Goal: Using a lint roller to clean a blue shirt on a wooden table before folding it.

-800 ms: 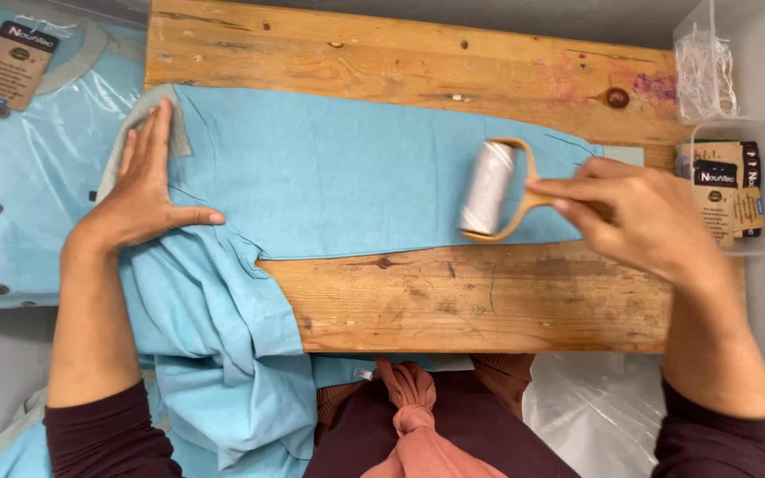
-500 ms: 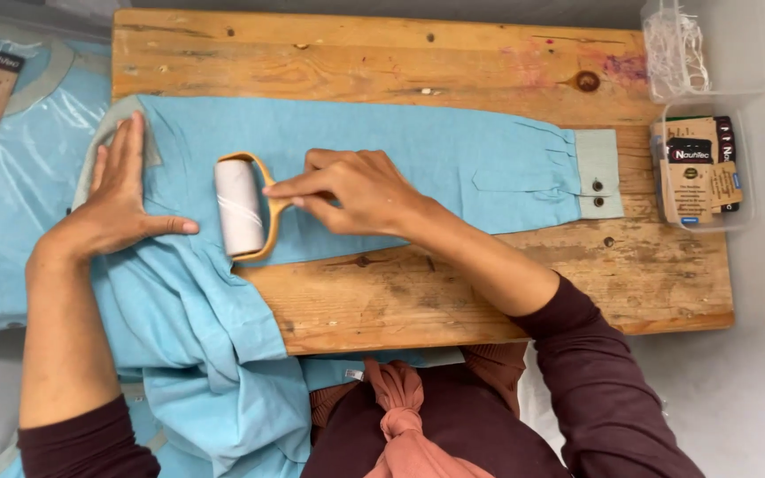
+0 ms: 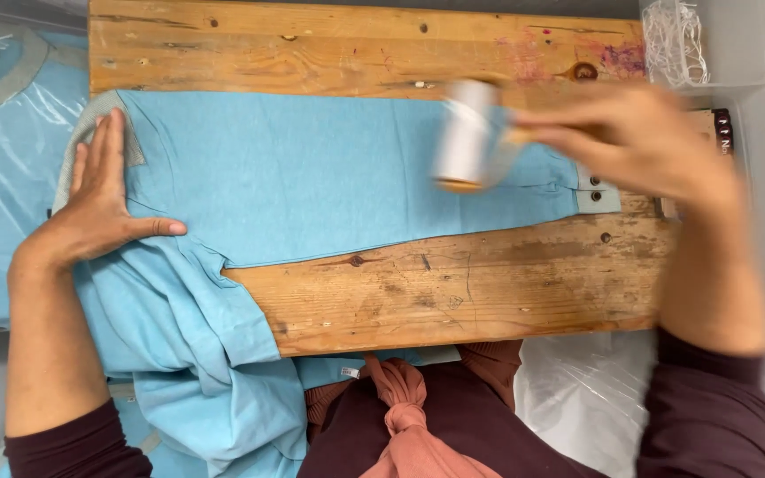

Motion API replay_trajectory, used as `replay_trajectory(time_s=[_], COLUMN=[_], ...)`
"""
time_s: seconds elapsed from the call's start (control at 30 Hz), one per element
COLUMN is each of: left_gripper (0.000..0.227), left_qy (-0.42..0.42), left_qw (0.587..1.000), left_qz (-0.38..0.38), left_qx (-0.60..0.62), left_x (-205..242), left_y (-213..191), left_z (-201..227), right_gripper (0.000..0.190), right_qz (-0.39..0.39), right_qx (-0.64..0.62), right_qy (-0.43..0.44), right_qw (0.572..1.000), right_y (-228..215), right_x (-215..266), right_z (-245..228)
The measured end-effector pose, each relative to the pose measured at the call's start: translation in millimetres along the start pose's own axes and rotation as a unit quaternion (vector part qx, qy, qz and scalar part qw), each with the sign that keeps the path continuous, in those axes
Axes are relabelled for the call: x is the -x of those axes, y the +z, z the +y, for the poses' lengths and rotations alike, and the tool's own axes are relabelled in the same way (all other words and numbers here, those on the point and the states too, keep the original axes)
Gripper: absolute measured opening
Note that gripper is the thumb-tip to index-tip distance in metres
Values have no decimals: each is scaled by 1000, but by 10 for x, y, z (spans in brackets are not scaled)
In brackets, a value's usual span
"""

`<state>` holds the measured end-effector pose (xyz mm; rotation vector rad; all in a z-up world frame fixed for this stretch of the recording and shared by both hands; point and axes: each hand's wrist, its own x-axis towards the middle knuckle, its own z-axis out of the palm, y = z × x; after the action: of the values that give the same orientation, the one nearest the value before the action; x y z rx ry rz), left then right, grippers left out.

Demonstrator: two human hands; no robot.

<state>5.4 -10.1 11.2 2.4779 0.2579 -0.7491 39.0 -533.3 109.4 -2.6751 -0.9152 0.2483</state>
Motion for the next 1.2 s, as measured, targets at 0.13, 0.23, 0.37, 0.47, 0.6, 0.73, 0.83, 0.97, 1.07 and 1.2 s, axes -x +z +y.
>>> replay_trajectory(time_s=[0.13,0.23,0.37,0.47,0.6,0.73,0.83,0.97,1.07,1.2], left_gripper=[140,141,142,141,141,143,141,140,141,141], left_qy=[-24,-17,-16,-27,-29,-39,-38,-49,-28,-20], left_qw=[1000,1000,1000,999,1000,999,999,999,1000,1000], left_qz=[-3,8,2,-6,-7,-9,-8,-4,3,3], left_qx=[13,20,20,18,-9,0,0,5,-6,-13], left_x=[54,28,-15,24,-9,27,39,42,-48,-78], left_y=[-10,2,1,-2,-7,-14,-24,-23,8,16], left_z=[71,61,7,39,31,129,155,176,62,13], right_gripper=[29,30,29,26,31,26,30,31,31,35], right_qz=[104,112,107,82,-56,-69,-26,109,103,55], right_qx=[-163,-154,-183,-215,-162,-135,155,-140,-193,-178], right_qy=[-189,-131,-99,-106,199,388,186,-99,-122,-86], right_qw=[963,973,972,967,965,909,970,979,968,979], right_y=[985,1603,1697,1281,465,-41,22,840,1532,1884], right_x=[-1371,-2162,-2169,-1498,-310,296,122,-1102,-1962,-2234], right_z=[-781,-1135,-811,-162,449,577,404,-352,-1039,-1181])
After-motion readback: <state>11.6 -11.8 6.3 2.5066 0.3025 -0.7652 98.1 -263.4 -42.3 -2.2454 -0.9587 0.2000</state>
